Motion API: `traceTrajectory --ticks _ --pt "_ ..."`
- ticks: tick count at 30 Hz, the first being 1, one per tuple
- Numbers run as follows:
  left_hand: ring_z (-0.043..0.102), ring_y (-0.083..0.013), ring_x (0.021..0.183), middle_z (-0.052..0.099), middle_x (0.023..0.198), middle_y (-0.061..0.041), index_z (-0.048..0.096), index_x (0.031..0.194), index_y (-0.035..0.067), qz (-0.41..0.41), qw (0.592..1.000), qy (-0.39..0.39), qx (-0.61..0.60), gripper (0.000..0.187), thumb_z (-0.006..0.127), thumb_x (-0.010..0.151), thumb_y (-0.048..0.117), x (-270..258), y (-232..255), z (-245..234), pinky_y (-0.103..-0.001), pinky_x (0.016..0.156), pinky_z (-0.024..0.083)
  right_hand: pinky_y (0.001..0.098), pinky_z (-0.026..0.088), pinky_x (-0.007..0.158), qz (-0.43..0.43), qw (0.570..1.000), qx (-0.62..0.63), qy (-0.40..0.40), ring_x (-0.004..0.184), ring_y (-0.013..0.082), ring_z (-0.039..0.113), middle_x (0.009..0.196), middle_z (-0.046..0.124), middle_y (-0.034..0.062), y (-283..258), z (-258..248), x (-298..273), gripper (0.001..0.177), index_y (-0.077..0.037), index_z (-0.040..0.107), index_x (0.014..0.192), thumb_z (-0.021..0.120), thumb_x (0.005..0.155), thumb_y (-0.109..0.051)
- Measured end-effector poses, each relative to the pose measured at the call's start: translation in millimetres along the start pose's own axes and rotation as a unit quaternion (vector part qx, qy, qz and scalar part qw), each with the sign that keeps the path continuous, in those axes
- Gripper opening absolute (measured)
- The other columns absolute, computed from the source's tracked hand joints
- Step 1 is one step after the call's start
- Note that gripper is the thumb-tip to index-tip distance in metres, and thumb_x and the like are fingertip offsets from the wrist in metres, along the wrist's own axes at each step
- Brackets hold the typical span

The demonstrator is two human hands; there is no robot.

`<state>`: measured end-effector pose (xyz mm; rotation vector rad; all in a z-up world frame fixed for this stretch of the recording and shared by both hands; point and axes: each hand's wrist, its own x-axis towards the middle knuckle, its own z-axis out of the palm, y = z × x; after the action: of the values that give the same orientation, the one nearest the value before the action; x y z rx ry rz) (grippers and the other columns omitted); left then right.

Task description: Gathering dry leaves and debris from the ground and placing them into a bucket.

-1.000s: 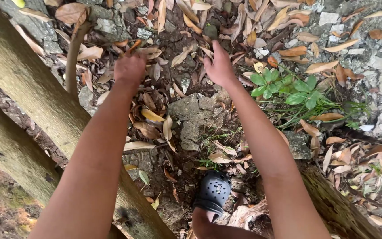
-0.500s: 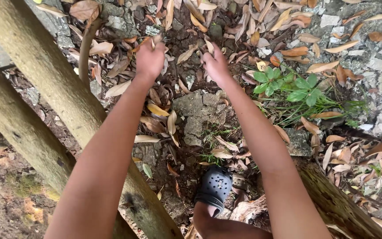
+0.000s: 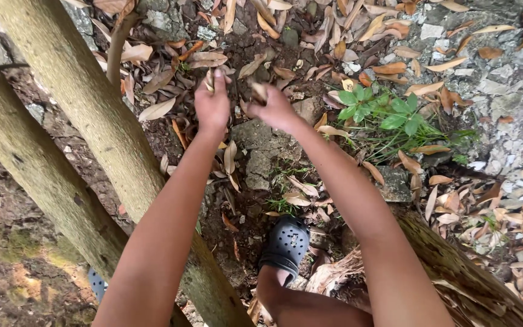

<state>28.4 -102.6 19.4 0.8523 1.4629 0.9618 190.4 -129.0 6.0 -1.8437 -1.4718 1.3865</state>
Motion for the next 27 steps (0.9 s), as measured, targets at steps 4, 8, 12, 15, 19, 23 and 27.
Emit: traceTrajectory --ticks 4,8,12,15,19,23,27 --pt "0.039 -0.0054 0.054 0.05 0.061 0.007 0.071 0.096 0.01 0.017 0.997 0.039 0.07 0.036 0.05 0.108 0.038 -6.6 -14.3 -8.9 -0.028 0.053 0.033 0.0341 0.058 0.08 -0.091 0.986 -0.102 -0.094 0.086 0.0187 0.072 0.102 0.075 0.0085 21.4 27.1 -25.6 0.038 -0.006 0.063 0.12 0.078 0.089 -0.023" --pt "0.041 -0.0047 0.059 0.05 0.064 0.008 0.073 0.096 0.009 0.058 0.997 0.042 0.025 0.035 0.054 0.108 0.035 6.7 -26.4 -9.8 -0.026 0.057 0.037 0.0399 0.06 0.077 -0.148 0.953 -0.205 -0.167 0.086 0.0242 0.073 0.102 0.073 0.0111 18.7 46.8 -40.7 0.037 -0.007 0.064 0.119 0.078 0.088 -0.02" --pt "0.044 -0.0077 0.061 0.054 0.065 0.005 0.074 0.094 0.008 0.055 0.996 0.071 0.013 0.034 0.056 0.108 0.033 6.0 -63.0 -13.9 -0.03 0.059 0.039 0.0409 0.063 0.072 -0.05 0.96 -0.212 -0.174 0.078 0.0294 0.075 0.11 0.072 0.011 -9.5 42.9 -42.4 0.044 -0.009 0.057 0.132 0.071 0.091 -0.019" --pt "0.055 -0.0121 0.065 0.066 0.071 -0.001 0.074 0.095 0.006 0.07 0.989 0.105 0.074 0.034 0.057 0.106 0.034 -19.4 -76.7 -22.3 -0.033 0.065 0.048 0.0429 0.059 0.077 -0.156 0.954 -0.232 -0.109 0.089 0.03 0.071 0.107 0.07 0.0191 2.3 42.7 -31.6 0.059 -0.003 0.054 0.133 0.081 0.082 -0.017" --pt "0.068 -0.019 0.078 0.076 0.089 -0.008 0.073 0.099 0.003 0.034 0.986 0.145 0.069 0.036 0.056 0.104 0.035 -56.4 -81.1 -30.4 -0.038 0.073 0.053 0.0383 0.059 0.075 -0.261 0.927 -0.23 -0.14 0.122 0.0346 0.059 0.112 0.072 0.0148 14.7 51.2 -25.1 0.051 -0.01 0.063 0.126 0.08 0.077 -0.016" --pt "0.074 -0.0283 0.087 0.077 0.098 -0.012 0.07 0.109 0.005 0.029 0.971 0.227 0.074 0.039 0.051 0.105 0.038 -85.6 -62.2 -40.5 -0.043 0.079 0.055 0.0423 0.058 0.098 -0.266 0.902 -0.292 -0.175 0.112 0.026 0.07 0.122 0.073 0.0079 -0.3 53.7 -44.5 0.047 -0.012 0.064 0.13 0.08 0.086 -0.017" --pt "0.073 -0.0316 0.093 0.078 0.102 -0.013 0.075 0.103 0.007 -0.005 0.949 0.294 0.112 0.042 0.049 0.105 0.041 -89.0 -82.9 -46.8 -0.046 0.084 0.054 0.0467 0.047 0.102 -0.244 0.834 -0.445 -0.217 0.107 0.0289 0.064 0.11 0.068 0.0113 -38.9 45.6 -60.1 0.059 -0.016 0.058 0.14 0.077 0.085 -0.014"
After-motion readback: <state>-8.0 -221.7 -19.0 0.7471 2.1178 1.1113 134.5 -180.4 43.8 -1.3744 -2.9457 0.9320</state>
